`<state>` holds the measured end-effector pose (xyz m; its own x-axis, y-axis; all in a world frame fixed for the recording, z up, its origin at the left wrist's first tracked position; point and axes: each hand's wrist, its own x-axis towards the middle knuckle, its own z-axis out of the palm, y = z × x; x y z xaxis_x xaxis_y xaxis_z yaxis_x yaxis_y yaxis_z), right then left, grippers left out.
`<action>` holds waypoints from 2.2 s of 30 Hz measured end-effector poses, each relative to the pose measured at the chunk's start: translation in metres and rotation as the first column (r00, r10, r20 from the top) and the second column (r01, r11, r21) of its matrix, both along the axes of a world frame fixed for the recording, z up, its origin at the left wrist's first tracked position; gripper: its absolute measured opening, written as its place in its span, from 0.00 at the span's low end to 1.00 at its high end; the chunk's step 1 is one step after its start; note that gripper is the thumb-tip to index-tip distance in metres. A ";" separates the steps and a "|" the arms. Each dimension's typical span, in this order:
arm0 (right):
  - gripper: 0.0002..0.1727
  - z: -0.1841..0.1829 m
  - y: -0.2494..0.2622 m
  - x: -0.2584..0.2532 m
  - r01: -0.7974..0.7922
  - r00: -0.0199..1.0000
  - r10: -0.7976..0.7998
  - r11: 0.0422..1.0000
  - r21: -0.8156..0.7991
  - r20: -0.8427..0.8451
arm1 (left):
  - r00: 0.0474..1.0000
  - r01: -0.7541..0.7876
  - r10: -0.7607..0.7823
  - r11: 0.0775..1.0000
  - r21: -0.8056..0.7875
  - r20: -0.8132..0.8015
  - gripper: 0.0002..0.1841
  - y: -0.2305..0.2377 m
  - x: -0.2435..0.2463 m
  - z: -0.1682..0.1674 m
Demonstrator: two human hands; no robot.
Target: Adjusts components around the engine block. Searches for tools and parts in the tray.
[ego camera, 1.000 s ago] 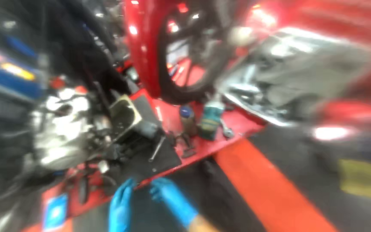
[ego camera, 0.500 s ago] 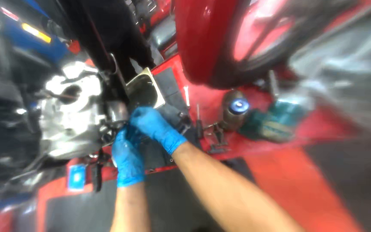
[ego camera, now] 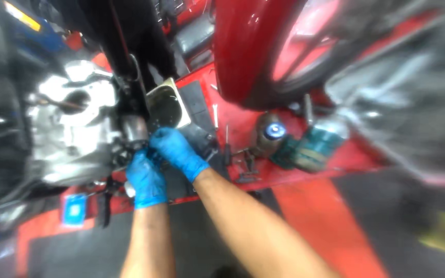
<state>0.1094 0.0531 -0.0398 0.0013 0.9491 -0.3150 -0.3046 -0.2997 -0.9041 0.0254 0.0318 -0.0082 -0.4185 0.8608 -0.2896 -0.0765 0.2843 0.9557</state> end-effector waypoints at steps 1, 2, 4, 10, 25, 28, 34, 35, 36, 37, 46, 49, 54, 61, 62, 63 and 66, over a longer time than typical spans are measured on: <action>0.09 0.000 0.000 -0.002 0.008 1.000 -0.008 1.000 -0.001 -0.022 | 1.000 -0.004 0.004 1.000 0.004 0.007 0.08 0.001 0.000 0.000; 0.09 -0.001 0.001 -0.002 0.015 0.999 -0.015 1.000 0.000 -0.028 | 1.000 -0.006 0.006 1.000 0.006 0.011 0.08 0.002 0.000 0.000; 0.08 -0.001 0.002 -0.002 0.019 1.000 -0.019 1.000 0.000 0.003 | 1.000 -0.008 0.008 1.000 0.000 0.001 0.08 0.002 0.000 -0.001; 0.07 -0.004 0.005 0.001 0.007 0.998 -0.009 0.999 0.045 0.056 | 0.997 -0.005 0.007 1.000 0.026 -0.076 0.09 0.002 0.002 -0.007; 0.26 -0.143 -0.067 0.081 0.337 0.536 0.205 0.837 -0.430 0.819 | 0.926 0.211 -0.166 0.972 0.101 -0.339 0.15 -0.011 -0.017 -0.022; 0.30 -0.155 -0.060 0.080 0.321 0.546 0.254 0.817 -0.479 0.798 | 0.919 0.256 -0.208 0.961 0.107 -0.335 0.14 -0.015 -0.016 -0.018; 0.32 -0.130 -0.062 0.090 0.411 0.660 0.059 0.806 -0.426 0.749 | 0.847 0.360 -0.342 0.932 -0.033 -0.408 0.18 -0.014 -0.032 -0.005; 0.29 -0.117 -0.070 0.086 0.411 0.713 -0.028 0.827 -0.385 0.701 | 0.820 0.388 -0.392 0.916 -0.097 -0.417 0.18 -0.014 -0.035 -0.001; 0.26 -0.101 -0.081 0.077 0.402 0.777 -0.116 0.848 -0.346 0.619 | 0.790 0.424 -0.449 0.892 -0.157 -0.417 0.19 -0.014 -0.037 0.002; 0.23 -0.083 -0.094 0.063 0.383 0.845 -0.199 0.873 -0.302 0.496 | 0.761 0.453 -0.498 0.867 -0.208 -0.417 0.19 -0.015 -0.039 0.006; 0.21 0.002 -0.129 -0.036 0.077 0.948 -0.077 0.997 -0.015 -0.308 | 0.558 0.612 -0.659 0.737 -0.286 -0.504 0.15 -0.004 -0.040 0.035; 0.21 0.002 -0.129 -0.037 0.086 0.953 -0.093 0.996 -0.037 -0.289 | 0.520 0.593 -0.655 0.739 -0.321 -0.549 0.14 -0.003 -0.040 0.037; 0.23 0.003 -0.130 -0.049 0.159 0.984 -0.159 0.987 -0.001 -0.086 | 0.528 0.605 -0.668 0.729 -0.320 -0.524 0.15 0.000 -0.043 0.037; 0.22 0.009 -0.126 -0.046 0.043 0.695 -0.149 0.985 -0.166 -0.703 | 0.534 0.605 -0.667 0.731 -0.317 -0.520 0.14 0.001 -0.039 0.040; 0.22 0.012 -0.126 -0.045 0.025 0.628 -0.160 0.982 -0.185 -0.762 | 0.531 0.604 -0.667 0.731 -0.318 -0.523 0.14 0.001 -0.038 0.041; 0.22 0.014 -0.126 -0.043 0.005 0.557 -0.174 0.978 -0.206 -0.812 | 0.524 0.608 -0.675 0.724 -0.327 -0.520 0.14 0.001 -0.039 0.043; 0.20 0.025 -0.125 -0.037 -0.068 0.392 -0.240 0.955 -0.288 -0.888 | 0.507 0.586 -0.695 0.712 -0.388 -0.510 0.13 0.004 -0.036 0.047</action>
